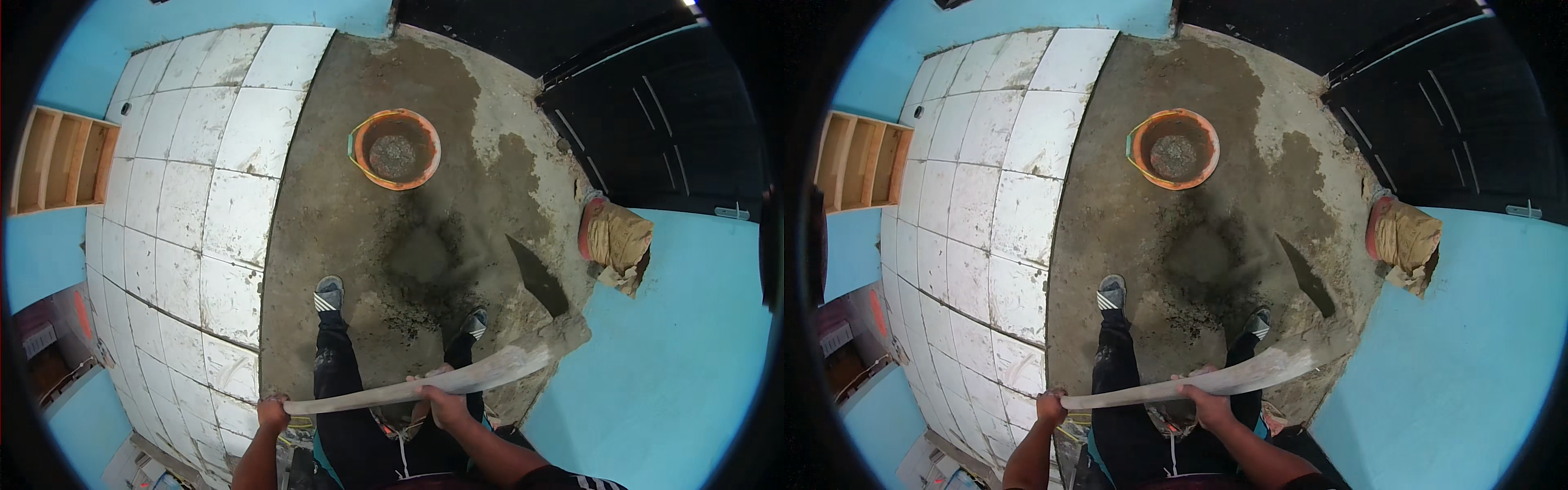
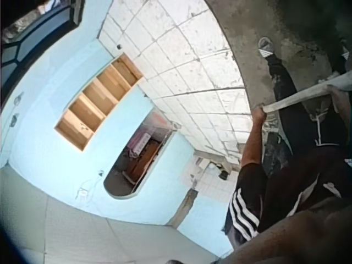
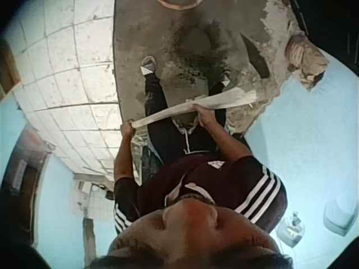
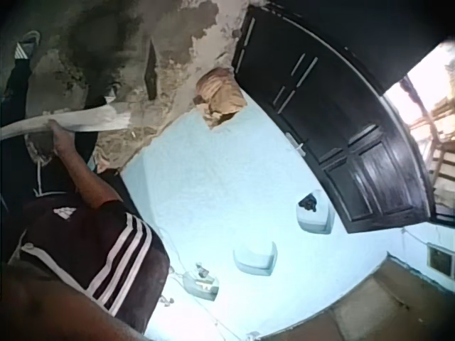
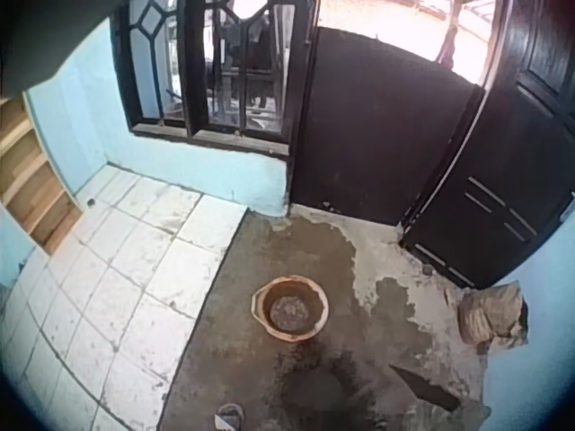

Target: The recorder mixes mortar on the floor using a hoe and then applies mortar to the subfloor with a trowel to set a floor tile.

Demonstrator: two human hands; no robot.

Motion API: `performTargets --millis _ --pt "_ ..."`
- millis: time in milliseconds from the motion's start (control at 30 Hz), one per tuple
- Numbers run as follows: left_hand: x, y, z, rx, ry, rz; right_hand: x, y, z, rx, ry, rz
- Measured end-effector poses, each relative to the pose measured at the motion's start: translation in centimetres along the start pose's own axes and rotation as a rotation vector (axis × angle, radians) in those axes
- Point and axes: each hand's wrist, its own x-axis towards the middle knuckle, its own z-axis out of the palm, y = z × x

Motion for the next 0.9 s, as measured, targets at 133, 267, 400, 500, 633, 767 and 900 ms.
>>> performTargets --millis 133,267,400,500,633,767,900 --pt "1.2 1.3 -0.1 0.033 -0.053 -0.023 8.4 3.3 -2.8 -0.056 0.050 -0.027" --pt "0.9 5.3 -1.7 -0.029 -0.231 -0.020 24.9 7.8 -3.4 -0.029 0.302 0.323" --pt "0.4 8.0 -3.9 0.009 -0.158 -0.175 33.2 10.4 -2.2 0.147 0.321 0.418" --pt "0.4 5.7 -4.2 0.000 -0.107 -0.087 29.3 10.6 -1.2 0.234 0.432 0.309" --pt "-1.0 1.5 -1.2 -0.135 -0.183 -0.221 18.8 11.1 -0.3 0.274 0.330 0.175" --pt "-3.5 1.9 0.7 -0.102 -0.380 -0.339 18.6 12.6 0.3 0.244 0.338 0.188" --pt "-3.8 6.6 -0.8 -0.083 -0.218 -0.328 27.8 12.4 0.5 0.015 0.335 0.461"
